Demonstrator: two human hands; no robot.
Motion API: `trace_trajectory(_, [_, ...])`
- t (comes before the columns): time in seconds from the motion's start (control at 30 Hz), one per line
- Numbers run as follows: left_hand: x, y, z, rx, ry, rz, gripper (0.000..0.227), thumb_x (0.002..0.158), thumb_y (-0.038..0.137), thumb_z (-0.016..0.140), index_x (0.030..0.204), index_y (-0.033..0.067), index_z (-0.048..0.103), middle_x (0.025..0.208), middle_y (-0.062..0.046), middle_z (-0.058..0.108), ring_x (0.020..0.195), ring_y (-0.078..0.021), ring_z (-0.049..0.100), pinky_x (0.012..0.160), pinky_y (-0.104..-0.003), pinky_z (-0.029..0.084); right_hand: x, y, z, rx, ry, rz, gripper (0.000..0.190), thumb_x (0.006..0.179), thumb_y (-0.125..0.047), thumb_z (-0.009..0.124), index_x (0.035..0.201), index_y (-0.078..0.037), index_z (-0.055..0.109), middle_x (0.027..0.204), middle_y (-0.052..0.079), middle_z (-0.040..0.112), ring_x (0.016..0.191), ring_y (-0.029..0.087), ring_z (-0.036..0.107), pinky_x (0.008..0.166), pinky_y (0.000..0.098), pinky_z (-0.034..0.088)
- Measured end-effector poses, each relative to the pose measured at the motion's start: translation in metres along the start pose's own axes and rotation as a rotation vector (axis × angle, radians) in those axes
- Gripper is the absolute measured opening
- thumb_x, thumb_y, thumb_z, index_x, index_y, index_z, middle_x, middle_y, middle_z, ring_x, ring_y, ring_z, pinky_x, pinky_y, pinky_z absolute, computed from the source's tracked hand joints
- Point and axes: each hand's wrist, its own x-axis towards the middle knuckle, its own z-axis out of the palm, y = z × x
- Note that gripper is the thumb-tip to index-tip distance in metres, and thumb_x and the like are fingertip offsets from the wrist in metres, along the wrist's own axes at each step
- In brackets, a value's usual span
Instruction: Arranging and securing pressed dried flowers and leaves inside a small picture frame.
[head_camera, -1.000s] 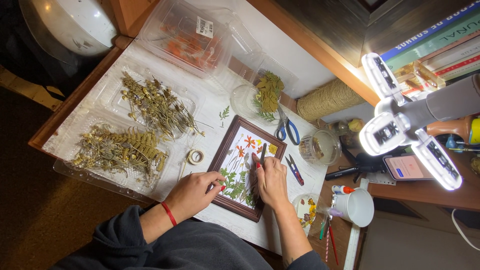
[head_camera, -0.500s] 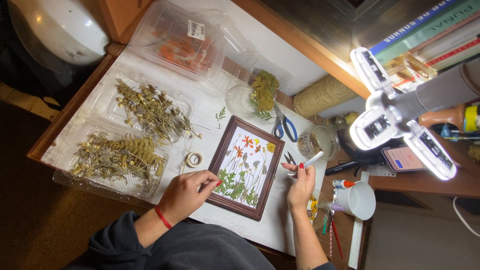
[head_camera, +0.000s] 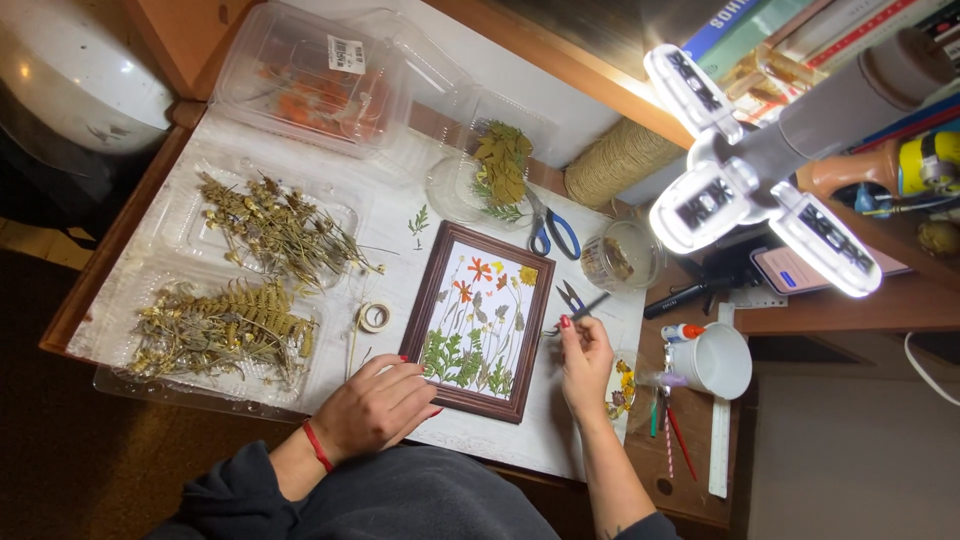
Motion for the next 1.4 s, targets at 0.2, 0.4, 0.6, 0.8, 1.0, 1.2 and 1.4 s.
trace_trajectory(0.2, [0.006, 0.001, 0.015, 0.052, -0.12, -0.011, 0.036, 0.096, 0.034, 0.066, 0.114, 0.0023, 0.07, 0.116, -0.01, 0.072, 0.125, -0.0279, 0.06, 0.107, -0.047, 0.043, 0.018, -0.023, 0.038, -0.058, -0.052, 0.123, 0.013, 0.093, -0.001, 0.072, 0.103, -0.002, 0.064, 0.088, 0.0, 0.067, 0.074, 0.003, 0.058, 0.063, 0.0174, 0.046])
trace_trajectory(0.4, [0.019, -0.007, 0.04, 0.066, -0.2, -0.123, 0.051, 0.096, 0.043, 0.063, 0.128, 0.0029, 0.064, 0.128, -0.013, 0.068, 0.135, -0.0279, 0.052, 0.115, -0.051, 0.034, 0.035, -0.027, 0.067, -0.086, -0.205, 0.191, 0.01, 0.094, -0.004, 0.07, 0.101, -0.001, 0.064, 0.079, -0.001, 0.066, 0.065, 0.004, 0.053, 0.055, 0.0189, 0.039])
trace_trajectory(0.6, [0.032, -0.013, 0.052, 0.103, -0.28, -0.133, 0.058, 0.094, 0.048, 0.063, 0.129, 0.0014, 0.062, 0.13, -0.014, 0.065, 0.136, -0.0305, 0.048, 0.117, -0.055, 0.03, 0.042, -0.046, 0.083, -0.256, -0.228, 0.091, 0.011, 0.092, -0.006, 0.074, 0.1, 0.0, 0.067, 0.079, -0.001, 0.069, 0.071, 0.004, 0.059, 0.063, 0.02, 0.047])
trace_trajectory(0.8, [0.042, -0.017, 0.062, 0.129, -0.261, -0.153, 0.062, 0.092, 0.05, 0.063, 0.128, 0.0007, 0.061, 0.134, -0.015, 0.062, 0.137, -0.0331, 0.045, 0.117, -0.055, 0.028, 0.048, -0.046, 0.088, -0.334, -0.273, 0.106, 0.01, 0.09, -0.006, 0.074, 0.098, -0.002, 0.068, 0.078, -0.002, 0.07, 0.07, 0.004, 0.06, 0.064, 0.0217, 0.049])
trace_trajectory(1.0, [0.043, -0.019, 0.066, 0.127, -0.285, -0.155, 0.063, 0.091, 0.051, 0.063, 0.129, 0.0006, 0.061, 0.134, -0.014, 0.061, 0.138, -0.0337, 0.044, 0.119, -0.055, 0.026, 0.049, -0.046, 0.091, -0.374, -0.304, 0.125, 0.01, 0.091, -0.005, 0.074, 0.098, -0.002, 0.068, 0.078, -0.001, 0.068, 0.07, 0.005, 0.058, 0.063, 0.0225, 0.047])
trace_trajectory(1.2, [0.042, -0.022, 0.07, 0.132, -0.297, -0.16, 0.063, 0.091, 0.05, 0.062, 0.13, 0.0007, 0.061, 0.135, -0.015, 0.061, 0.138, -0.0339, 0.044, 0.119, -0.055, 0.026, 0.048, -0.044, 0.092, -0.365, -0.307, 0.108, 0.01, 0.09, -0.005, 0.074, 0.098, -0.001, 0.068, 0.079, -0.001, 0.069, 0.071, 0.005, 0.06, 0.065, 0.0218, 0.049])
trace_trajectory(1.4, [0.041, -0.023, 0.073, 0.136, -0.309, -0.16, 0.063, 0.093, 0.051, 0.061, 0.131, 0.0008, 0.06, 0.135, -0.015, 0.061, 0.138, -0.0343, 0.044, 0.12, -0.055, 0.025, 0.047, -0.05, 0.092, -0.417, -0.267, 0.103, 0.01, 0.089, -0.006, 0.074, 0.096, -0.001, 0.068, 0.076, 0.0, 0.069, 0.068, 0.006, 0.06, 0.062, 0.023, 0.049])
